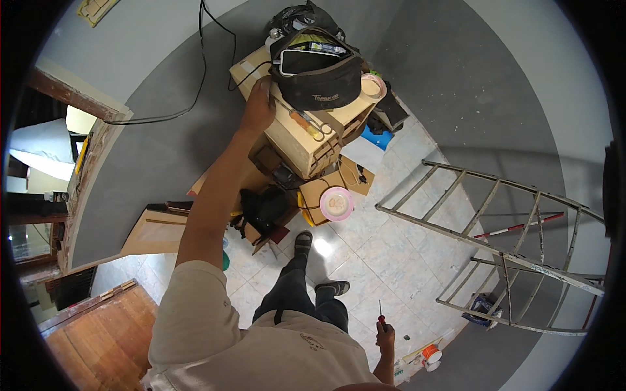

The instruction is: The person uses a screwdriver and a hammer to loosen and remove screws from a metal hinge on a wooden door.

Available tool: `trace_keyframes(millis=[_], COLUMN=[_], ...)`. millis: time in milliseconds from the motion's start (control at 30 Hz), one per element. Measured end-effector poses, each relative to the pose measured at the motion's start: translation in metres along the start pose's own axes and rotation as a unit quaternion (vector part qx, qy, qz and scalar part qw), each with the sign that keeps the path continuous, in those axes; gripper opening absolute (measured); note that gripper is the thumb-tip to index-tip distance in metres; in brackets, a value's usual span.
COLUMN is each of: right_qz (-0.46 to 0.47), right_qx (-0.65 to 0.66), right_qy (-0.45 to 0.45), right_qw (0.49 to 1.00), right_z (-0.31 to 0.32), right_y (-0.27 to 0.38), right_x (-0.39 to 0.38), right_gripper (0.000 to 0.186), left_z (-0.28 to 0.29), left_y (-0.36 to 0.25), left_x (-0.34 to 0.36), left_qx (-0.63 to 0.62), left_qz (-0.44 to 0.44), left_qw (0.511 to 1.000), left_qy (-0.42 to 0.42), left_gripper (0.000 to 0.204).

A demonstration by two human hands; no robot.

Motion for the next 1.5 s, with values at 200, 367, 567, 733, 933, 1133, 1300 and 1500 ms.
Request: trace_keyframes(millis=[200, 367, 567, 733, 933, 1133, 1300, 1500], right_qz=[-0.030, -0.054, -0.058, -0.066, -0.061, -0.063, -0.045, -0.068], right_qx=[0.019, 0.080, -0.045, 0.012, 0.085, 0.094, 0.075, 0.085], right_qy=[0.012, 0.003, -0.032, -0.011, 0.027, 0.012, 0.010, 0.029], right_qw=[0.999, 0.995, 0.997, 0.998, 0.994, 0.993, 0.996, 0.994], right_z=[-0.008, -0.025, -0.031, -0.034, -0.037, -0.027, -0.023, -0.041], right_y=[-0.013, -0.054, -0.112, -0.067, -0.044, -0.045, -0.030, -0.039], right_x=[-0.027, -0.050, -0.056, -0.074, -0.066, -0.044, -0.039, -0.042], right_gripper=[0.042, 0.043, 0.050, 0.054, 0.045, 0.046, 0.043, 0.045], left_z=[0.009, 0.006, 0.010, 0.020, 0.035, 0.033, 0.038, 0.035], left_y=[0.002, 0.001, 0.006, 0.015, -0.020, -0.011, 0.008, 0.023], left_x=[-0.006, -0.005, 0.003, -0.011, -0.035, -0.037, -0.027, -0.017], left_qx=[-0.036, -0.094, -0.185, -0.287, -0.126, -0.017, -0.028, -0.015], left_qz=[0.001, -0.009, -0.010, 0.018, 0.033, 0.046, 0.037, 0.052], left_qw=[0.999, 0.993, 0.980, 0.953, 0.984, 0.991, 0.988, 0.986], left_qy=[-0.035, -0.064, -0.073, -0.096, -0.120, -0.125, -0.148, -0.159], left_gripper=[0.067, 0.069, 0.069, 0.067, 0.054, 0.046, 0.043, 0.038])
Point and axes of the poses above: each hand's wrist, its own x-axis towards the middle knuckle, its own z-axis out of the back of the hand, y = z × x, the point moved 10 cm from there along x, towards the middle knuckle, and after that the axes turned 6 degrees about y, right-handed, at the moved point
